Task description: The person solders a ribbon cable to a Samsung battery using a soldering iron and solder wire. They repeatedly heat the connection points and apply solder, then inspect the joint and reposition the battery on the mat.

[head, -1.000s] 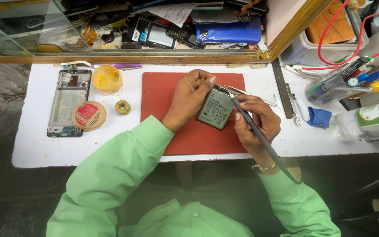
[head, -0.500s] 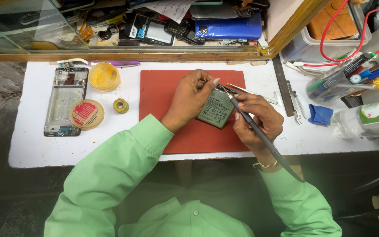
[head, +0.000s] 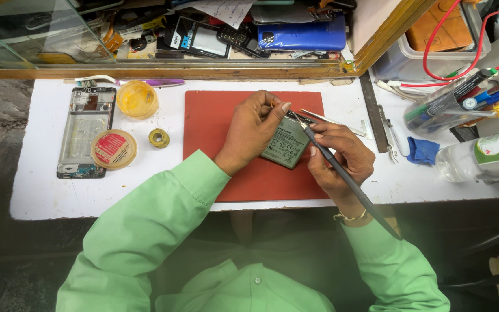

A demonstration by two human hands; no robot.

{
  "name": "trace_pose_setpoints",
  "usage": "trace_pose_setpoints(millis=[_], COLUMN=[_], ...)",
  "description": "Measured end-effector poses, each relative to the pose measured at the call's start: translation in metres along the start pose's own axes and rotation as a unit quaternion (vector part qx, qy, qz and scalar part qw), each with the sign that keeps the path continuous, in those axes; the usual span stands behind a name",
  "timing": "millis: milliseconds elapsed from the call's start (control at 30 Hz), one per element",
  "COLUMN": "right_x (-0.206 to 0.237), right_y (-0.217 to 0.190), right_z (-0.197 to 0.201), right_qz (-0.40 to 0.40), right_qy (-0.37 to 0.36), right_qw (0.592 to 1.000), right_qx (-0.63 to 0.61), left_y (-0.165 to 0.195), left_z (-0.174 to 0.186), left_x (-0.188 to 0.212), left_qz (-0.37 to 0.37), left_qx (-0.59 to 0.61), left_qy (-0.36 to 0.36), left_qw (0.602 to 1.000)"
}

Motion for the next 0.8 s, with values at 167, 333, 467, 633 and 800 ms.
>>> trace_pose_setpoints(millis=[167, 333, 467, 633, 800], right_x=[0.0004, 0.001, 0.0024, 0.0025, 0.003], right_y=[0.0017, 0.0032, 0.0058, 0.0012, 0.003], right_z=[0.0001, 0.0005, 0.0013, 0.0002, 0.0009], right_qz=[-0.011, -0.024, -0.045, -0.01, -0.02], right_qy=[-0.002, -0.008, -0.01, -0.008, -0.005], right_qw=[1.0, 1.0, 0.999, 1.0, 1.0], right_qx=[0.006, -0.002, 0.002, -0.004, 0.004], left_y=[0.0051, 0.0078, 0.0102, 0.0101, 0.0098], left_z=[-0.001, -0.0016, -0.003, -0.003, -0.0036], left_x=[0.0016, 0.0044, 0.0052, 0.005, 0.0046], left_qz=[-0.015, -0.01, -0.015, -0.006, -0.01], left_qx=[-0.006, -0.023, -0.022, -0.029, -0.015], left_qy=[0.007, 0.015, 0.014, 0.017, 0.015], left_qw=[1.0, 1.0, 1.0, 0.999, 1.0])
Point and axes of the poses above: each hand's wrist, its own x-axis away from the middle knuckle, its own z-axis out of the back of the hand, y = z × x, the point moved 9 cm from there along -x, towards the middle knuckle, and after that the axes turned 15 degrees about -y, right-handed, at the moved point
